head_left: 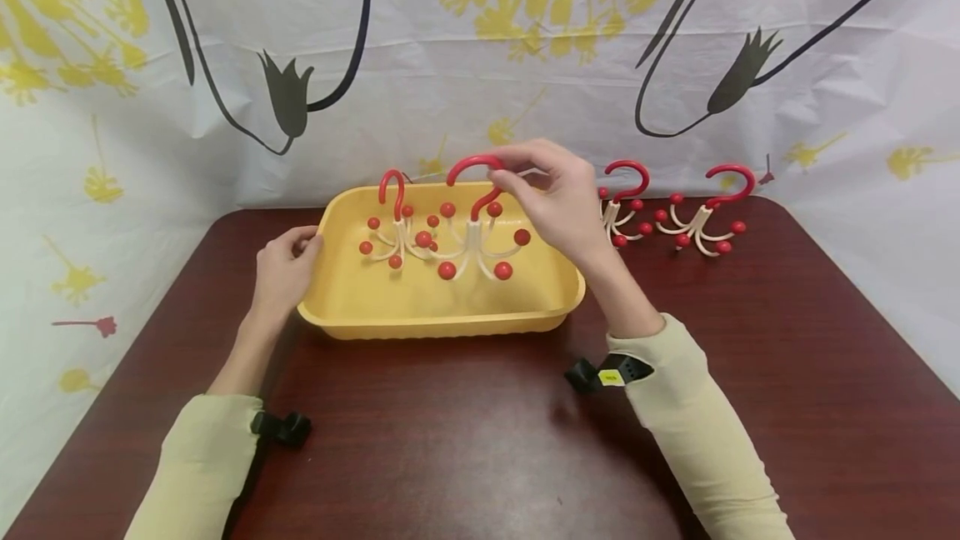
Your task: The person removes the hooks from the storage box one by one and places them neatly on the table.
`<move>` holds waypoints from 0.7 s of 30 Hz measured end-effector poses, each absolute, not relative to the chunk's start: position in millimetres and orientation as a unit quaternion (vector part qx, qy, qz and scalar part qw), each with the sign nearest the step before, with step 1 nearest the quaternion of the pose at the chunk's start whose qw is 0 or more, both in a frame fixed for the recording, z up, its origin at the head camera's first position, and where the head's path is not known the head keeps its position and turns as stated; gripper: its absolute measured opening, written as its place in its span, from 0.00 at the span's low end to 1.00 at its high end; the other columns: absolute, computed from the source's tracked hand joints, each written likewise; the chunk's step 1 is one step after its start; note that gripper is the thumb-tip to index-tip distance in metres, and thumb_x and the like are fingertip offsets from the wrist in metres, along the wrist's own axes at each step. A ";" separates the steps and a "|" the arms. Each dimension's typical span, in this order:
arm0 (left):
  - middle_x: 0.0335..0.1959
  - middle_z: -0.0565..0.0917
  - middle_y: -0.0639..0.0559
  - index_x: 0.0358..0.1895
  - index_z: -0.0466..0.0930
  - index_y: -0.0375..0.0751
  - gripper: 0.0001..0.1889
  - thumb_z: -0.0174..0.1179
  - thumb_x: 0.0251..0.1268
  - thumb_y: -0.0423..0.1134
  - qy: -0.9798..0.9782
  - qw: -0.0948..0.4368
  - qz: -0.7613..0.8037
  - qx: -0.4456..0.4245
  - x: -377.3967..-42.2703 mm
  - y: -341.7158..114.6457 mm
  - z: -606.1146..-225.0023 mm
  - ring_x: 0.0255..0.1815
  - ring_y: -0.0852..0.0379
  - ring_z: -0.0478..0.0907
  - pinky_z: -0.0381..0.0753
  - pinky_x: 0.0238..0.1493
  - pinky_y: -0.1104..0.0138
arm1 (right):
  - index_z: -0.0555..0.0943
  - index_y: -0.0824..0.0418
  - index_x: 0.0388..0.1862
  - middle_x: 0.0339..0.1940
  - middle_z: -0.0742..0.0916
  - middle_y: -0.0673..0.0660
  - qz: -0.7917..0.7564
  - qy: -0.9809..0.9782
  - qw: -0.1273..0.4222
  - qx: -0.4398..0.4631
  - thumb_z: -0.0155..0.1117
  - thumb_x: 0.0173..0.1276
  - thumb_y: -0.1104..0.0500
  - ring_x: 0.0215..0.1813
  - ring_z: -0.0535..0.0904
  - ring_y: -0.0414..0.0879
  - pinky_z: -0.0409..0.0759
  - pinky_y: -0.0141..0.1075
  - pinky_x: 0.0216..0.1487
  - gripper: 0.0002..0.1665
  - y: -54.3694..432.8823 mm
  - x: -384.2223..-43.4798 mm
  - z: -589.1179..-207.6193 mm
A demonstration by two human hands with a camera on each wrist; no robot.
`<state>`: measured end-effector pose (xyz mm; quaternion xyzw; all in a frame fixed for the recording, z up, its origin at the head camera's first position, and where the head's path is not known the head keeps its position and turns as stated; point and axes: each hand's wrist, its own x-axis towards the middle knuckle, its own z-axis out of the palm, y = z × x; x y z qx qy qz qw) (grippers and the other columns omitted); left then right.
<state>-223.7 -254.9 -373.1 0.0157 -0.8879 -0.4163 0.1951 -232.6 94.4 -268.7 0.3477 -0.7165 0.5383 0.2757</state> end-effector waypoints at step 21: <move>0.36 0.81 0.40 0.58 0.82 0.31 0.20 0.52 0.78 0.44 -0.889 0.192 -0.416 0.015 -222.8 -255.1 -371.8 0.31 0.57 0.72 0.69 0.30 0.77 | 0.88 0.70 0.45 0.37 0.87 0.55 0.547 -0.732 0.312 0.260 0.72 0.61 0.73 0.39 0.84 0.43 0.82 0.28 0.43 0.12 168.6 -229.9 -258.1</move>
